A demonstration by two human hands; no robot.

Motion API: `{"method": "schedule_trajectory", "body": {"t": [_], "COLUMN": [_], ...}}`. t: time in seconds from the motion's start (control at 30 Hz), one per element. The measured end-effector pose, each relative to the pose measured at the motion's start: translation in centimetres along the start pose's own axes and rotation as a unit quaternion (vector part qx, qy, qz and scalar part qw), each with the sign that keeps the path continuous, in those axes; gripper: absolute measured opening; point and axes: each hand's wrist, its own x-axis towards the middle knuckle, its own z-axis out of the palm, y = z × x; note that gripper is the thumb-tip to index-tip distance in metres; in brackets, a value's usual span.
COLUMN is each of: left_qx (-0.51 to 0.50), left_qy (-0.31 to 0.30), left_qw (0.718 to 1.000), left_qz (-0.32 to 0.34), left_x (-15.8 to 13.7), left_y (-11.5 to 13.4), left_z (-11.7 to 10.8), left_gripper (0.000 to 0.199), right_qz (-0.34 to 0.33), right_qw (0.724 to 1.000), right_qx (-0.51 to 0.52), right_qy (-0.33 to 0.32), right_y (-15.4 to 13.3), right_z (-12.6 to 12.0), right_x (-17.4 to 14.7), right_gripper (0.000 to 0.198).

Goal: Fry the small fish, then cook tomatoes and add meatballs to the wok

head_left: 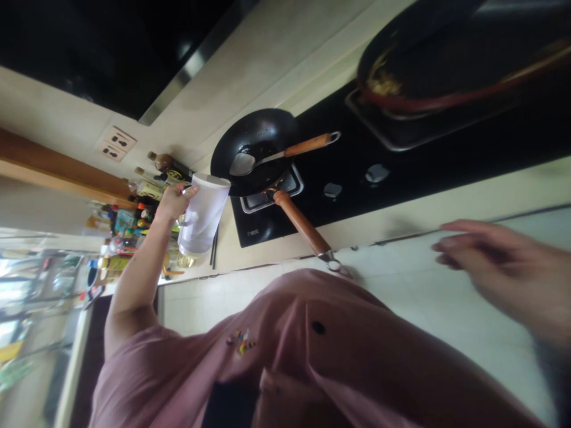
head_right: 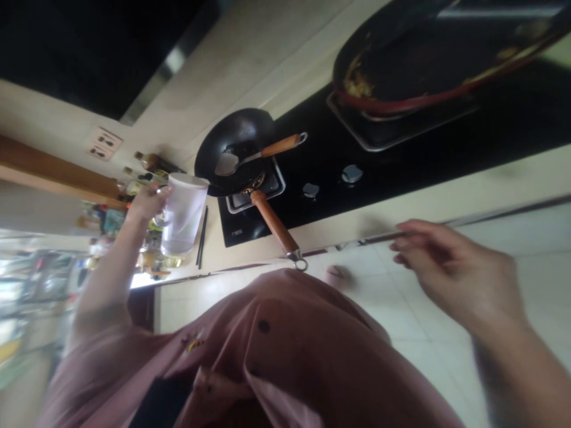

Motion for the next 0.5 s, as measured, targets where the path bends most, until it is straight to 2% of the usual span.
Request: {"method": "schedule_trajectory", "body": {"t": [0.2,0.5], "left_qx": [0.001,0.004], "left_qy": [-0.001,-0.005], "left_qw": [1.0,1.0], "left_qz": [0.0,-0.012], "left_x": [-0.13,-0.07], "left_y": [0.82,1.09], "left_z": [-0.16,-0.49], "left_gripper": [0.028,0.026], "right_qz": [-0.026,0.027], "right_qw": [1.0,0.999], "right_qx": [0.006,0.015], "right_qy": [-0.004,-0.011], "right_y": [0.49,-0.26], "right_z": [0.21,0.31], "right_x": [0.03,0.03], "right_gripper": [0.044,0.05]}}
